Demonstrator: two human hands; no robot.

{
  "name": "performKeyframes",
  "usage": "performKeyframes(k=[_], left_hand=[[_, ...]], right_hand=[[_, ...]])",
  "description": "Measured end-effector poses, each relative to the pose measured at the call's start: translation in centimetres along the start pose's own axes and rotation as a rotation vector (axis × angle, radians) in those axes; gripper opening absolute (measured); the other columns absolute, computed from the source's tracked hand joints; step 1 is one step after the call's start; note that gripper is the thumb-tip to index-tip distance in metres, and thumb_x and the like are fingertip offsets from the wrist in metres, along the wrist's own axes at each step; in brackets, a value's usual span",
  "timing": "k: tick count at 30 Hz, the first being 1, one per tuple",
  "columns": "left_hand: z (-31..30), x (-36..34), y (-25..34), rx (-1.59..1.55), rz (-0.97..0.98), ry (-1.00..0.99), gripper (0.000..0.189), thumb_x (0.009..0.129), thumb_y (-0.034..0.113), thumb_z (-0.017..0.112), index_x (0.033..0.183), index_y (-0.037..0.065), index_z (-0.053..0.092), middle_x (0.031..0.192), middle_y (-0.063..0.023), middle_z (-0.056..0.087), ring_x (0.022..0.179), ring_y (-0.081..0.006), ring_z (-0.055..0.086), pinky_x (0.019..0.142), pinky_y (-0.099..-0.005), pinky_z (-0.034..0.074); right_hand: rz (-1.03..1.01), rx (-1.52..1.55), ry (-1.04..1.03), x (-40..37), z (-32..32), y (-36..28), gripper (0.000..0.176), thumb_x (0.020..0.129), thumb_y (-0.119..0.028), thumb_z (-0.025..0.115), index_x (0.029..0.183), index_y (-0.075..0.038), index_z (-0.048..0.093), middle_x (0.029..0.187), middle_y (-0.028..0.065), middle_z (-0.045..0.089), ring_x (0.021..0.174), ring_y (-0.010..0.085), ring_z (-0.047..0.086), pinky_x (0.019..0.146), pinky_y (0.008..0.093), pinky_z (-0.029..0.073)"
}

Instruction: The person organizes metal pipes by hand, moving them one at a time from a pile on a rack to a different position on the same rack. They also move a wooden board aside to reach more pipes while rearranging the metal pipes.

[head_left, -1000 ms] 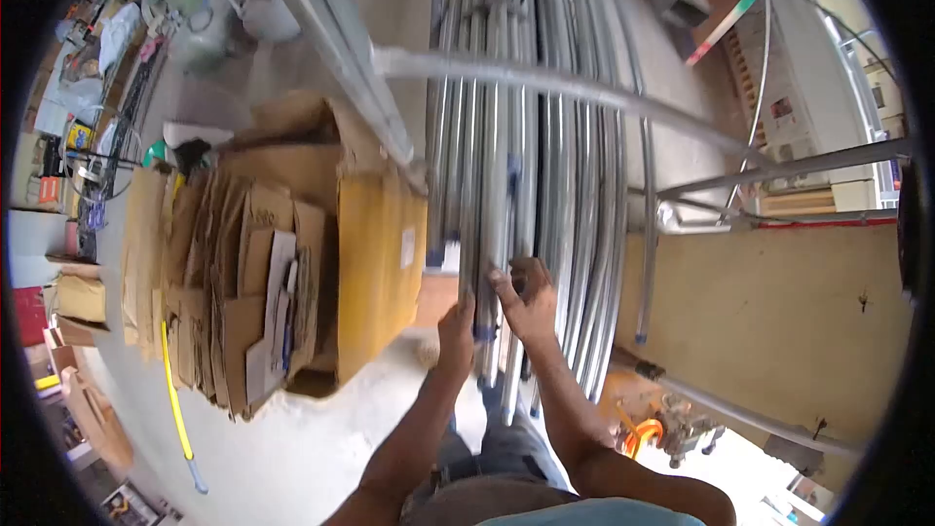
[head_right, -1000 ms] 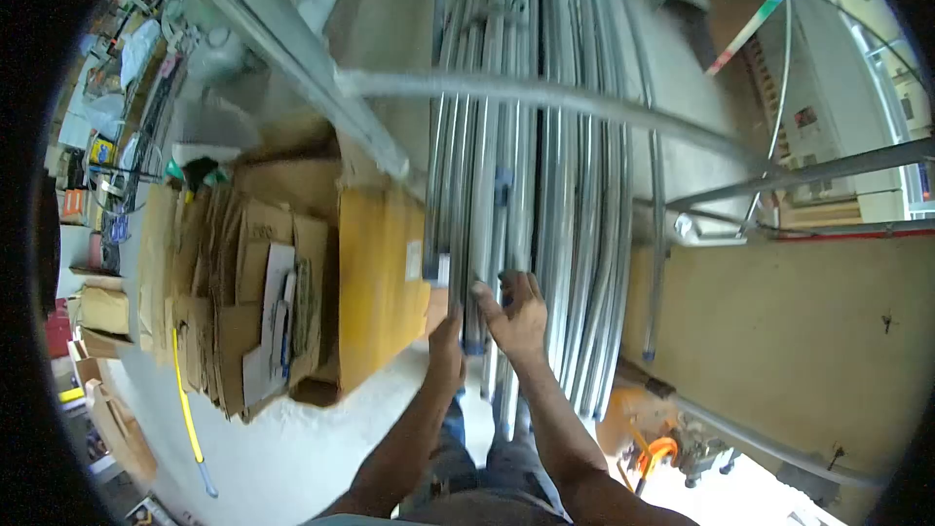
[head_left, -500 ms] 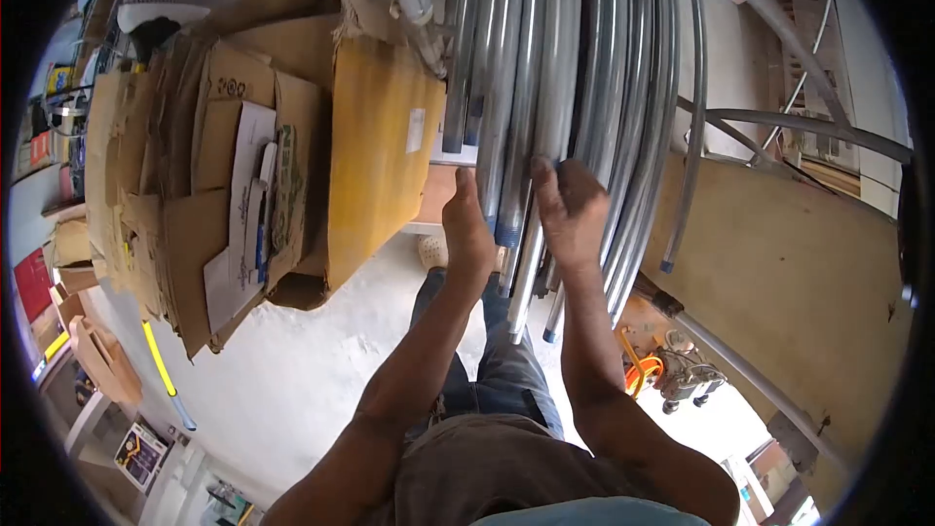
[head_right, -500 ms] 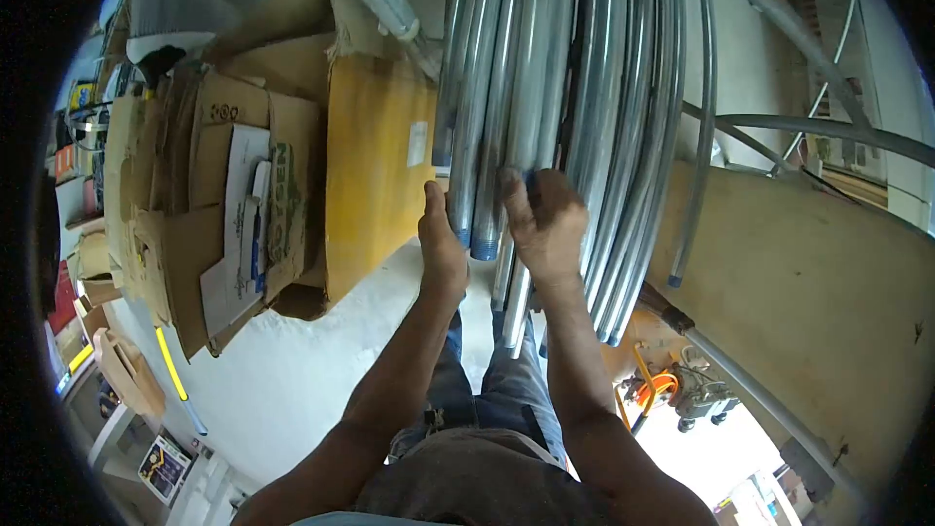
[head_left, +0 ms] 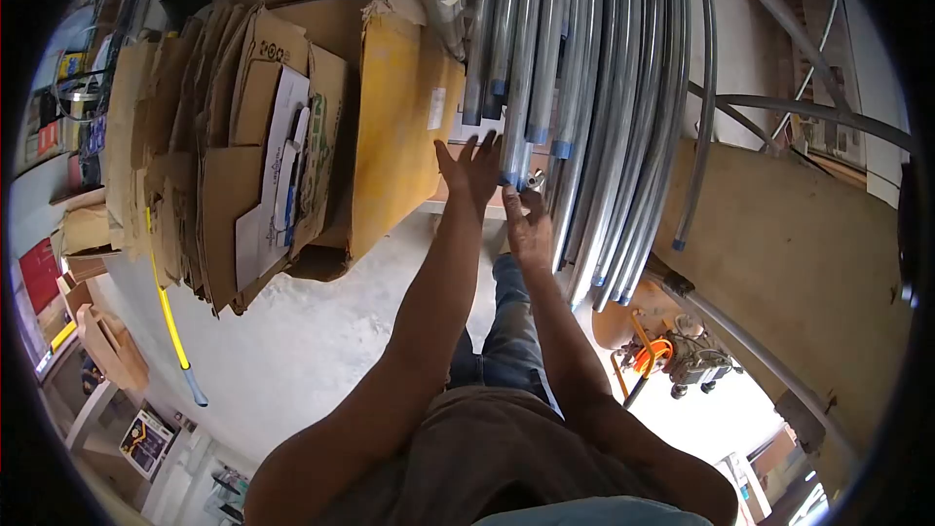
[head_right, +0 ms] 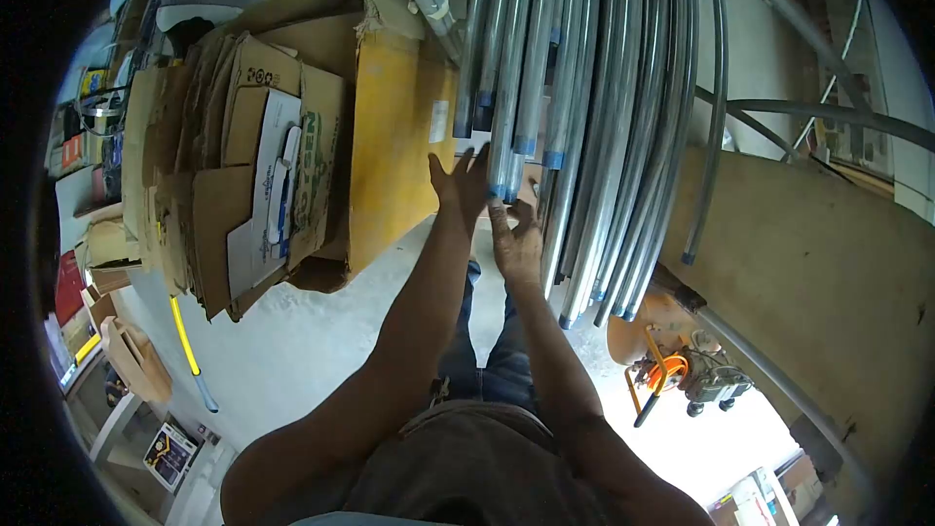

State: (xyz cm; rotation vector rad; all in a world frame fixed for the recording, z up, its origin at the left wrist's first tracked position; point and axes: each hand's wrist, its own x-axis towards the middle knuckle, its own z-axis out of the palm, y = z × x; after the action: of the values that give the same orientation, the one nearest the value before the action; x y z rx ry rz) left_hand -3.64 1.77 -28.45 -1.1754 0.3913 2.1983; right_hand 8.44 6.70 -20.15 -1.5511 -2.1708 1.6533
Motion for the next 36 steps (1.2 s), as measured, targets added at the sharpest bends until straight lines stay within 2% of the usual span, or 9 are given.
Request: performKeyframes(k=[2, 5, 13, 18, 21, 25, 29, 33, 36], left_hand=[[2.7, 0.9, 1.1, -0.088, -0.048, -0.312, 0.101, 0.082, 0.074, 0.042, 0.144, -0.003, 0.022, 0.14, -0.027, 0.036, 0.13, -0.0396, 0.038, 0.11, -0.0543, 0.027], [8.2, -0.3, 3.5, 0.237, -0.139, -0.375, 0.098, 0.082, 0.072, 0.044, 0.142, -0.004, 0.026, 0.14, -0.0255, 0.036, 0.13, -0.0382, 0.036, 0.11, -0.052, 0.028], [9.0, -1.1, 4.3, 0.51, -0.037, -0.144, 0.078, 0.082, 0.062, 0.052, 0.123, -0.004, 0.048, 0.111, -0.0191, 0.058, 0.109, -0.0312, 0.053, 0.099, -0.0491, 0.04], [9.3, -1.8, 3.7, 0.594, 0.113, -0.099, 0.059, 0.083, 0.057, 0.056, 0.105, 0.002, 0.055, 0.093, -0.0112, 0.062, 0.086, -0.0244, 0.061, 0.079, -0.0388, 0.051], [10.6, -3.9, 2.9, 0.491, 0.094, -0.136, 0.056, 0.084, 0.056, 0.055, 0.101, 0.003, 0.056, 0.087, -0.0088, 0.062, 0.077, -0.0211, 0.062, 0.067, -0.0334, 0.053], [7.6, -3.7, 4.3, 1.128, 0.756, -0.09, 0.04, 0.096, 0.045, 0.044, 0.109, 0.008, 0.054, 0.103, -0.0044, 0.057, 0.089, -0.0111, 0.055, 0.082, -0.0288, 0.046], [5.8, -2.5, 4.2, 1.173, 0.56, 0.074, 0.086, 0.086, 0.068, 0.045, 0.146, 0.01, 0.027, 0.151, -0.0102, 0.031, 0.136, -0.0353, 0.033, 0.106, -0.0528, 0.021], [6.5, -3.9, 1.6, 1.275, 0.943, -0.124, 0.071, 0.091, 0.045, 0.056, 0.136, -0.008, 0.038, 0.137, -0.0247, 0.042, 0.129, -0.0336, 0.04, 0.109, -0.0391, 0.027], [8.3, -3.6, 0.9, 1.634, 1.194, -0.191, 0.082, 0.083, 0.042, 0.068, 0.138, -0.008, 0.032, 0.138, -0.0313, 0.038, 0.128, -0.043, 0.038, 0.107, -0.0448, 0.031]], right_hand=[[-0.053, 0.115, -0.047, 1.1, 1.6, 1.1, 0.064, 0.085, -0.051, 0.064, 0.114, 0.005, 0.056, 0.101, 0.0207, 0.064, 0.094, 0.0275, 0.061, 0.087, 0.0377, 0.046], [-0.029, 0.474, -0.022, 1.8, 2.0, -1.8, 0.054, 0.086, -0.047, 0.064, 0.107, 0.003, 0.058, 0.089, 0.0128, 0.062, 0.084, 0.0195, 0.057, 0.08, 0.0325, 0.045], [0.131, 0.364, 0.032, 0.1, 0.0, -4.5, 0.06, 0.079, -0.058, 0.068, 0.085, 0.002, 0.061, 0.068, 0.0064, 0.054, 0.065, 0.0138, 0.056, 0.059, 0.0295, 0.045], [-0.176, -0.108, 0.147, 0.2, -1.2, -4.7, 0.065, 0.085, -0.053, 0.062, 0.108, 0.008, 0.056, 0.097, 0.0255, 0.062, 0.089, 0.0383, 0.062, 0.074, 0.0454, 0.049], [-0.224, -0.217, 0.315, 0.9, 0.1, -3.9, 0.066, 0.086, -0.048, 0.062, 0.121, 0.007, 0.049, 0.116, 0.028, 0.055, 0.104, 0.04, 0.055, 0.086, 0.0456, 0.047], [-0.055, 0.472, 0.279, 0.8, 3.0, -2.9, 0.057, 0.094, -0.036, 0.054, 0.128, 0.008, 0.042, 0.128, 0.0228, 0.049, 0.118, 0.0316, 0.049, 0.1, 0.0388, 0.038], [0.222, 1.026, 0.298, 2.7, 5.3, -0.6, 0.061, 0.1, -0.045, 0.039, 0.136, 0.005, 0.039, 0.137, 0.0171, 0.044, 0.125, 0.0265, 0.044, 0.105, 0.0354, 0.031], [0.209, 0.986, 0.405, 3.4, 6.2, -0.7, 0.065, 0.099, -0.048, 0.036, 0.14, 0.003, 0.036, 0.137, 0.0147, 0.045, 0.125, 0.0265, 0.043, 0.107, 0.0383, 0.028], [0.232, 1.28, 0.297, 6.5, 7.0, 2.3, 0.079, 0.092, -0.058, 0.044, 0.145, -0.001, 0.03, 0.144, 0.0156, 0.039, 0.131, 0.0293, 0.039, 0.111, 0.041, 0.026]])
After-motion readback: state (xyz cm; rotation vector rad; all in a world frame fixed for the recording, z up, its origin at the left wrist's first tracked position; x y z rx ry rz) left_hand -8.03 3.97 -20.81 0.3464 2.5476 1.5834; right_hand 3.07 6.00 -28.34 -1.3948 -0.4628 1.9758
